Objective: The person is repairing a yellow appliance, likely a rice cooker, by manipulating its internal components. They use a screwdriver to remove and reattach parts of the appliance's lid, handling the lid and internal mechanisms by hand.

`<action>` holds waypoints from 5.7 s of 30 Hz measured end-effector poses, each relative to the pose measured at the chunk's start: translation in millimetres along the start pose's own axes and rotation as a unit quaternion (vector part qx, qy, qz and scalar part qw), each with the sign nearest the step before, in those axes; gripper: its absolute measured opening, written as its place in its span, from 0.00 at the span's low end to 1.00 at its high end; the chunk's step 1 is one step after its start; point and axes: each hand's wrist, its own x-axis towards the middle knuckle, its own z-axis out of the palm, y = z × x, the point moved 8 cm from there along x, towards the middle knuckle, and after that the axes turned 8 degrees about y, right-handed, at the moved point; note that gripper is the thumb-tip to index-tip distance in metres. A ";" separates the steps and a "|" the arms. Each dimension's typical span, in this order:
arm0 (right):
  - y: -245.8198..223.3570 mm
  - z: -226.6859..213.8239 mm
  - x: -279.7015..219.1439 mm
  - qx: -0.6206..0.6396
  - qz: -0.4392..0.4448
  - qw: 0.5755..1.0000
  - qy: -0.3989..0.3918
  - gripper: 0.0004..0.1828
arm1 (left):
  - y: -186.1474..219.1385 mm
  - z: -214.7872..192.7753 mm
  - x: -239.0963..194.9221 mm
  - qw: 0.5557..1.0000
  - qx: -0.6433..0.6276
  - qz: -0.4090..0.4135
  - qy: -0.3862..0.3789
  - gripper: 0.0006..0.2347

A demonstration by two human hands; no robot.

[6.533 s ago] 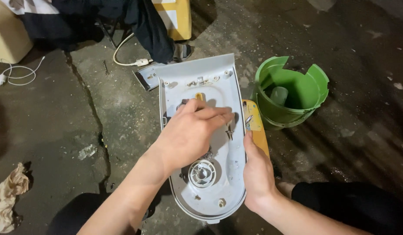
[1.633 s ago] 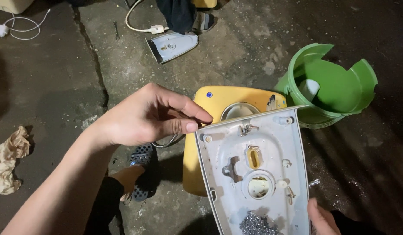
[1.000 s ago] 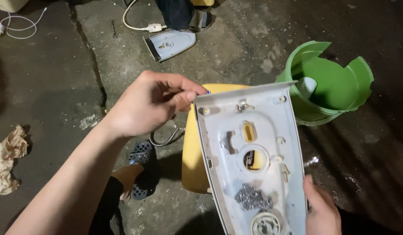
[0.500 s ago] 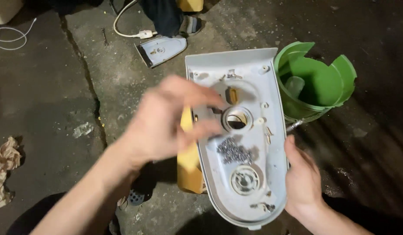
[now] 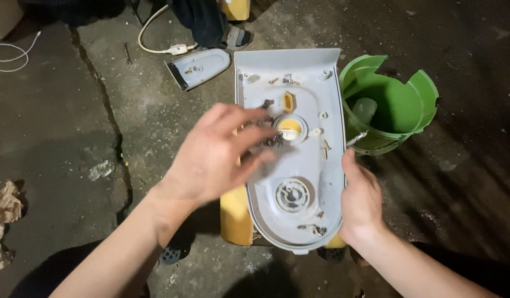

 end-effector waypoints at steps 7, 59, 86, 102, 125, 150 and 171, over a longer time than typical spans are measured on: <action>-2.2 10.8 8.3 0.057 -0.045 0.997 -0.024 0.26 | 33.2 22.8 -12.9 0.988 -0.100 0.043 -0.109 0.22; -37.1 17.7 -8.6 0.006 -0.127 0.992 0.018 0.30 | -40.2 45.9 -44.8 0.739 -0.385 -0.548 -0.075 0.25; -108.3 -32.8 82.5 -0.123 -0.331 0.933 -0.068 0.16 | -76.7 97.9 -105.5 0.716 -0.364 -0.578 -0.141 0.19; -18.3 4.2 92.6 -0.441 -0.338 0.822 -0.125 0.16 | -140.7 43.1 -90.9 0.871 -0.079 -0.448 -0.185 0.20; 130.2 40.2 86.6 -0.700 -0.319 0.594 -0.238 0.45 | -107.4 20.6 -77.0 0.838 -0.112 -0.510 -0.159 0.22; -6.5 17.2 29.6 -0.458 -0.514 0.721 -0.078 0.18 | -83.0 135.9 -143.8 0.750 -0.123 -0.643 -0.094 0.21; 108.7 62.2 174.0 -0.540 -0.475 0.668 -0.189 0.13 | -132.2 226.9 -225.9 0.744 -0.064 -0.636 -0.194 0.17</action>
